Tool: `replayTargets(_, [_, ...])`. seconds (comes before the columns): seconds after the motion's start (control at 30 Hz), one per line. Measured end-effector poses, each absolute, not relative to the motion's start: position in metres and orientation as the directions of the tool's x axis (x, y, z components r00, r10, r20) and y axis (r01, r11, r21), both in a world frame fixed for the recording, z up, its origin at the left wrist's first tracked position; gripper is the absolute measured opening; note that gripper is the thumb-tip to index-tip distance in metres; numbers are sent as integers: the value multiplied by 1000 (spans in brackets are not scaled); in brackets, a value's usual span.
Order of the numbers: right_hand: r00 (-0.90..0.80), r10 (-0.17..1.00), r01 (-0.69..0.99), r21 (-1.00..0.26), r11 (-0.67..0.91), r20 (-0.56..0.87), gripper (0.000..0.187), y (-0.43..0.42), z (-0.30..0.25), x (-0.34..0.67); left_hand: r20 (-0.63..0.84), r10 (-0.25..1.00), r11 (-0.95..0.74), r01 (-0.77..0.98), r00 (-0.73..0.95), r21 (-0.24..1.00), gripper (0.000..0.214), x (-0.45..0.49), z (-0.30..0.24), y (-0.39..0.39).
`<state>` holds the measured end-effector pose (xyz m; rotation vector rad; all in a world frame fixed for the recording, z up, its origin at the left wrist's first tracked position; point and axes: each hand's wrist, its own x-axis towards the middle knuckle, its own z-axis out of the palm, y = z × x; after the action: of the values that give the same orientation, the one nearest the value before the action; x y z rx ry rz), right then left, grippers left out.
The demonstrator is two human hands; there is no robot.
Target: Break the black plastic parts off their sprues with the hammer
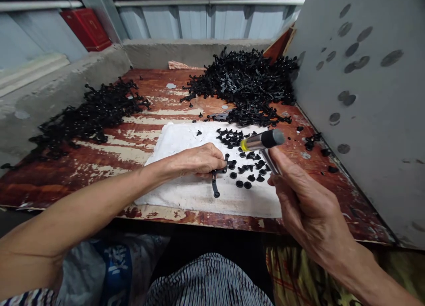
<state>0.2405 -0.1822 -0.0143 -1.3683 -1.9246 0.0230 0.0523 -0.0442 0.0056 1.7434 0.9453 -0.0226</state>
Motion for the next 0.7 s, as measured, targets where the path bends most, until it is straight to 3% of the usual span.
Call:
replayTargets(0.13, [-265,847,835,-329,441,461,58,-177,-10,244,-463,585,-70,610,666,789,28,52,3,-44])
replayTargets(0.33, [-160,781,828,-348,439,604,63,-178,-4,241,-452,577,-74,595,680,800,25,50,1,-44])
replayTargets(0.43, [-279,839,833,-317,453,468,59,-177,-10,243,-470,585,-63,615,661,786,26,50,2,-44])
replayTargets(0.57, [-168,814,823,-376,427,556,61,-177,-14,245,-476,568,-47,604,671,796,27,50,0,-42])
replayTargets(0.7, [-269,861,843,-327,428,432,58,-178,-13,245,-489,577,-30,616,654,787,26,49,-3,-42])
